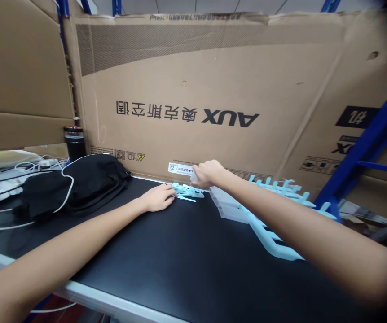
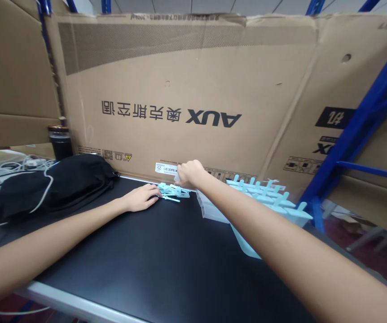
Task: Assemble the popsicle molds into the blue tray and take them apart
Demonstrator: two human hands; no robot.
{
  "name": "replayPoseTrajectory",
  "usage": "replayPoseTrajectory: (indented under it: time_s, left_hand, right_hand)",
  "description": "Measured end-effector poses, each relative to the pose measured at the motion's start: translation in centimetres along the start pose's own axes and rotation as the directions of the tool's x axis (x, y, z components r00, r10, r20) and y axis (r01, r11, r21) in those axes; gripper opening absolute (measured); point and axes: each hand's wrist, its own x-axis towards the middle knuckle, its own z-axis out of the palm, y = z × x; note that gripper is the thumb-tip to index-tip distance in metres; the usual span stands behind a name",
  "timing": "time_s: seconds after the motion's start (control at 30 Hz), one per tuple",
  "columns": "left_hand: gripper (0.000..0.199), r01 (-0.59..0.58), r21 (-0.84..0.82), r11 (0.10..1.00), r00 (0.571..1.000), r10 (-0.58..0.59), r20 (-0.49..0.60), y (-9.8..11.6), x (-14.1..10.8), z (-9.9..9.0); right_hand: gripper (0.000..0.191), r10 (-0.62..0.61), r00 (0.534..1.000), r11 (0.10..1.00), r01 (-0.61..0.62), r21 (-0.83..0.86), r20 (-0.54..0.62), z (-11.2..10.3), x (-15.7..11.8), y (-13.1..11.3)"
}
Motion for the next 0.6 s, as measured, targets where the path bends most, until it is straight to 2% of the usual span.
replayPoseTrajectory:
  time_s: [0.1,0.2,0.3,0.43,0.6]
  left_hand:
    - [0.024,0.005,0.0,1.0,1.0,-0.005,0.006,-0.1,0.0,0.1]
    - [0.025,0.004,-0.004,1.0,1.0,-0.004,0.001,-0.1,0.1,0.0]
    - [0.025,-0.005,-0.013,1.0,1.0,0.004,-0.005,0.0,0.0,0.0]
    - [0.024,0.013,-0.013,1.0,1.0,-0.013,0.0,0.1,-0.1,-0.1]
    - [0.024,0.027,-0.01,1.0,1.0,-0.027,0.014,0.1,-0.1,-0.2]
  right_hand:
    - [0.074,0.033,0.989,0.99,-0.053,0.134,0.147,-0.4,-0.4,1.2]
    - [0.07,-0.116,0.966,0.96,0.05,0.274,0.231,0.0,-2.3,3.7]
    - [0.062,-0.209,0.956,0.941,0.14,0.307,0.205,1.5,-5.2,5.7]
    - [0.057,-0.271,0.956,0.901,0.21,0.381,0.113,4.4,-8.6,6.8]
    - [0.056,-0.228,0.97,0.917,0.184,0.353,0.084,7.2,-9.9,7.6]
